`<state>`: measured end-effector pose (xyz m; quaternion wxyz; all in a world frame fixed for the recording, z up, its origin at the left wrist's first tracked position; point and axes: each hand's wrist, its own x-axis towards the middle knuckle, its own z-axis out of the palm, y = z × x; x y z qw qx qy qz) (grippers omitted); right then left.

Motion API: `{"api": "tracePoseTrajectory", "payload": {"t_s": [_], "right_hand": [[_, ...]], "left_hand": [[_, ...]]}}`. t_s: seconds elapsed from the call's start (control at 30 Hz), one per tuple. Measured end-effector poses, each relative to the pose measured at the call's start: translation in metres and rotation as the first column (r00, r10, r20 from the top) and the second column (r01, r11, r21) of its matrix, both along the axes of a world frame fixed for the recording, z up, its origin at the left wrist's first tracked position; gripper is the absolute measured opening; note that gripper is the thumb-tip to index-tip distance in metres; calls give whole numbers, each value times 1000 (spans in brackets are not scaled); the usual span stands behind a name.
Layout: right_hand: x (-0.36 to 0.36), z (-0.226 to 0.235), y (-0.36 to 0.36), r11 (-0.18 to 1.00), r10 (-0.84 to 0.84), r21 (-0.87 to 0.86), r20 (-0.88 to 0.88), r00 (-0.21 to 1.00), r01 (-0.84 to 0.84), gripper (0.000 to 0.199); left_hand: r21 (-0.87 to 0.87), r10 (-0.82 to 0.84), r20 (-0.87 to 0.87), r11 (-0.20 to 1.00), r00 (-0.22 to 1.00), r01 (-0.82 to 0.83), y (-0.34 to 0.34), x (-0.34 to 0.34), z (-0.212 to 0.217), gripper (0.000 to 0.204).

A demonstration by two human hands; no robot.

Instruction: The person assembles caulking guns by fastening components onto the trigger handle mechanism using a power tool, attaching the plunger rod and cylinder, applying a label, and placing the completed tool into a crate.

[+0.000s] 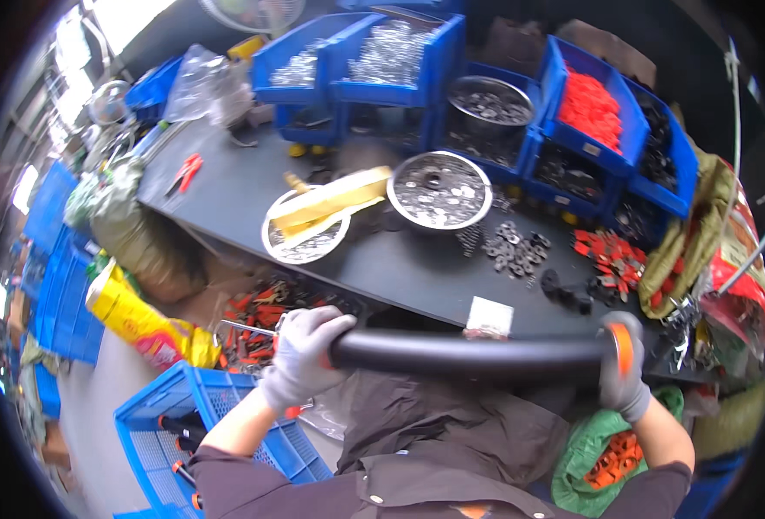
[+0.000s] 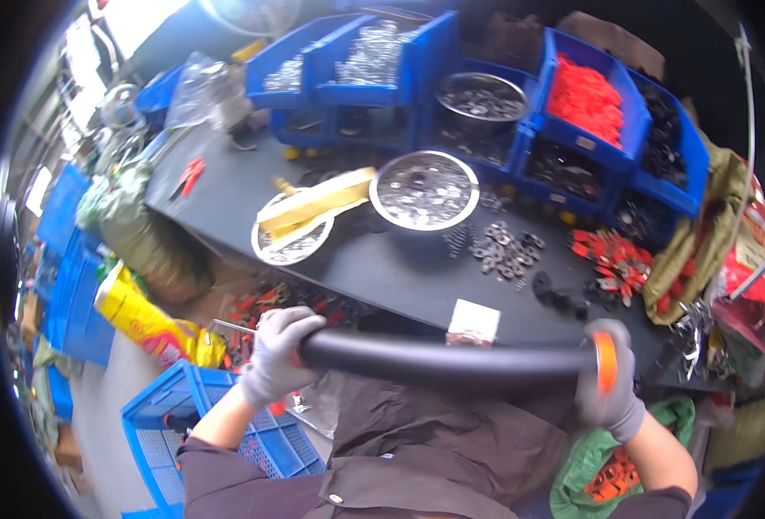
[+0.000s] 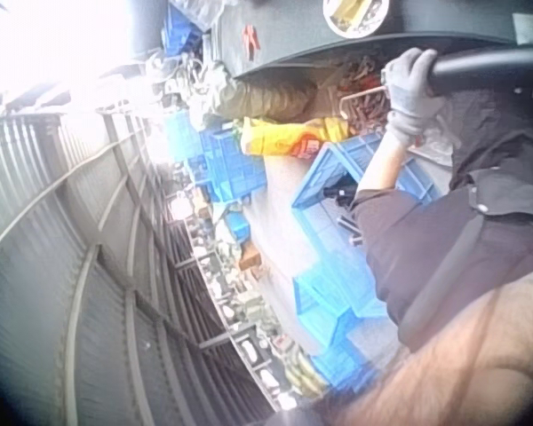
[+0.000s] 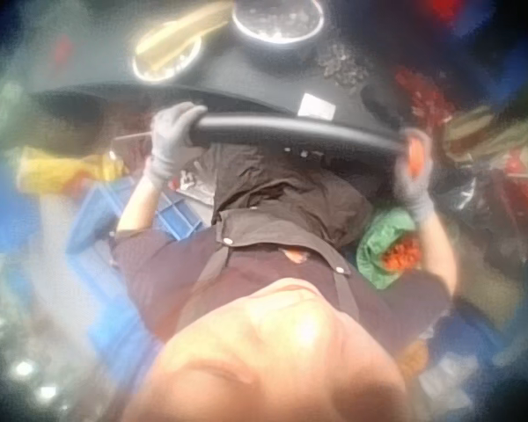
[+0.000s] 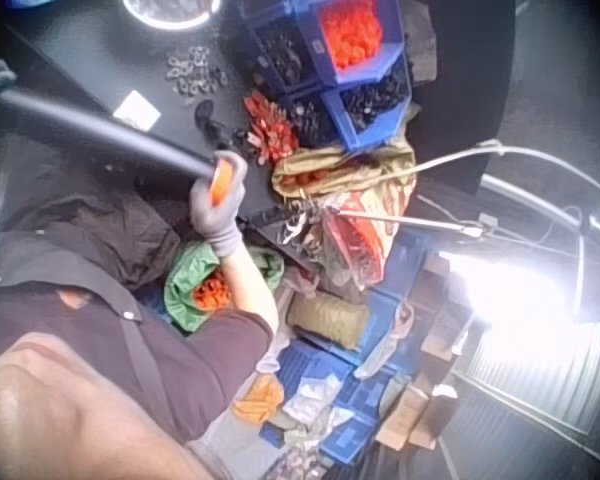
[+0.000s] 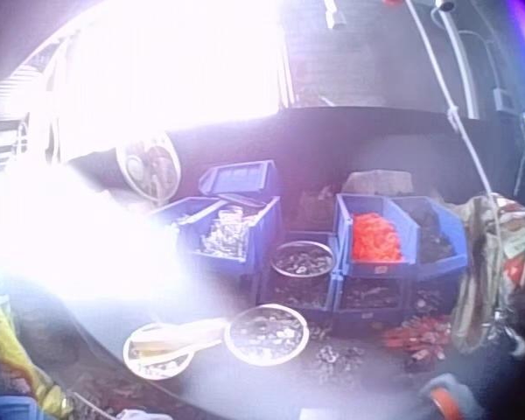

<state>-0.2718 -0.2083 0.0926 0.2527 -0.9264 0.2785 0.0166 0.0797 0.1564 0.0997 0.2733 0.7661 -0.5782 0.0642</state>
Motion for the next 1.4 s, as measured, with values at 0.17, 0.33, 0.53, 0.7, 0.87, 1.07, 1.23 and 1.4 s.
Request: {"api": "tracePoseTrajectory", "payload": {"t_s": [0.17, 0.33, 0.53, 0.7, 0.87, 1.07, 1.23, 1.4], "right_hand": [[49, 65, 52, 897, -275, 375, 60, 960, 233, 48], [-19, 51, 11, 842, 516, -245, 626, 584, -481, 66], [25, -4, 24, 984, -157, 150, 501, 851, 94, 33], [40, 37, 30, 749, -558, 587, 310, 770, 306, 37], [33, 40, -24, 849, -229, 484, 697, 680, -210, 32], [125, -11, 163, 877, 232, 161, 684, 692, -453, 39], [114, -65, 221, 795, -266, 537, 727, 633, -283, 18], [124, -34, 211, 35, -565, 951, 271, 779, -306, 25]], "left_hand": [[-71, 148, 262, 989, 954, -133, 9, 2, -7, 60], [4, -176, -299, 983, 938, 186, 10, 5, -6, 63], [-145, 57, 139, 989, 989, -37, 0, -12, -19, 65], [-191, 121, 77, 976, 990, -105, 13, -16, -33, 63], [-403, 38, -443, 884, 896, -237, 2, -17, -12, 55], [-392, -520, -839, 783, -162, -482, 0, -3, 0, 47], [-661, -793, -333, 581, -510, -474, -12, 3, -8, 54], [-798, -841, -207, 441, -499, -412, -15, -9, -24, 54]]}}
